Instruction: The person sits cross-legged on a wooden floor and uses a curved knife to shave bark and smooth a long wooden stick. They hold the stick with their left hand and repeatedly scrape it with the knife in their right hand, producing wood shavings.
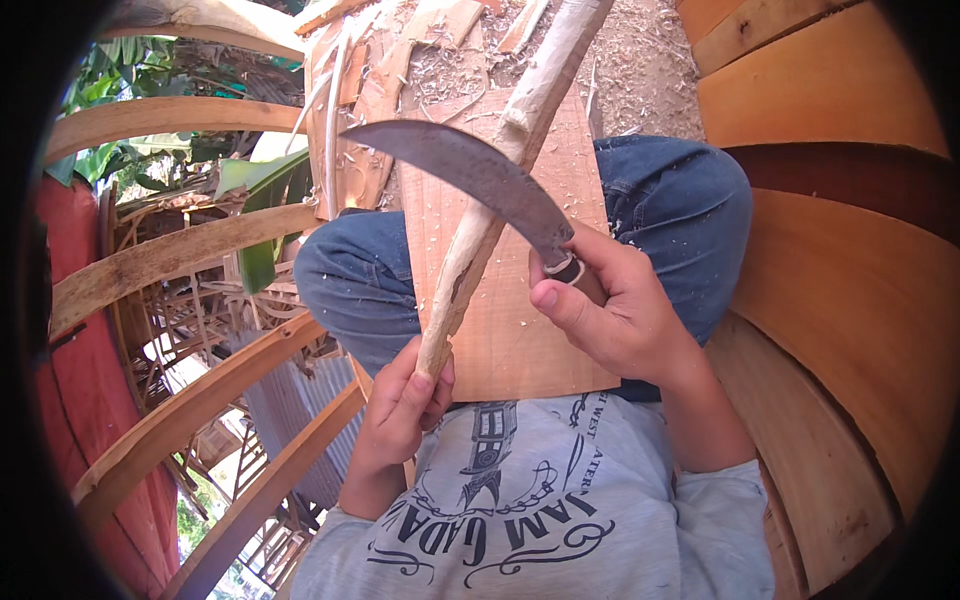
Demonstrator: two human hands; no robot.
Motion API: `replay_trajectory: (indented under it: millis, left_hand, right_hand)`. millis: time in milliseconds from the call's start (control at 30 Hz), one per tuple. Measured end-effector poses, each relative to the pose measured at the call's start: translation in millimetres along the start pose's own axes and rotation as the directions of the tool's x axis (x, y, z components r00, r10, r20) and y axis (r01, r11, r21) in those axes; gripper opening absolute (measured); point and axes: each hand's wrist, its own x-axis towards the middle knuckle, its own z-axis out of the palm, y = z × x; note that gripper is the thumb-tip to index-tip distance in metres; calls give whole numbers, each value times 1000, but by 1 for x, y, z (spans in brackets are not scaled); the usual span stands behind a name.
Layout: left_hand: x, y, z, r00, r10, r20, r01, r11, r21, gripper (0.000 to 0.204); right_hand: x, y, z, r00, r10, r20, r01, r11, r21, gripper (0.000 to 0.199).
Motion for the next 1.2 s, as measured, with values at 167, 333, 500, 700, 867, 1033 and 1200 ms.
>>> replay_trajectory:
  millis: [167,333,500,700,867,1033,1200]
  left_hand:
    - [-1,2,-9,993,93,-72,-81,986,145,35]
    - [0,0,-8,990,125,-67,-114,983,145,39]
    - [-5,0,-7,994,100,-47,-93,985,148,42]
    - [-8,5,-16,996,92,-15,-89,987,134,27]
    - [-10,-8,-21,999,37,-8,-37,998,57,36]
    - [-20,-8,-21,999,-24,-40,23,999,-31,32]
    - [-13,-4,-20,997,55,-61,-51,996,75,30]
  right_hand:
    - [-10,-4,-10,995,98,6,-98,978,187,22]
    - [-17,2,1,939,98,331,-47,986,-159,23]
    - [-22,-6,-1,979,160,126,-179,971,158,27]
    - [-17,-4,-5,995,102,-23,-96,981,170,25]
    - [-8,-13,-1,943,-41,-330,104,979,175,33]
    - [-18,-18,-21,952,-171,-252,206,971,119,32]
    - [-18,0,-2,987,62,147,-31,979,-200,32]
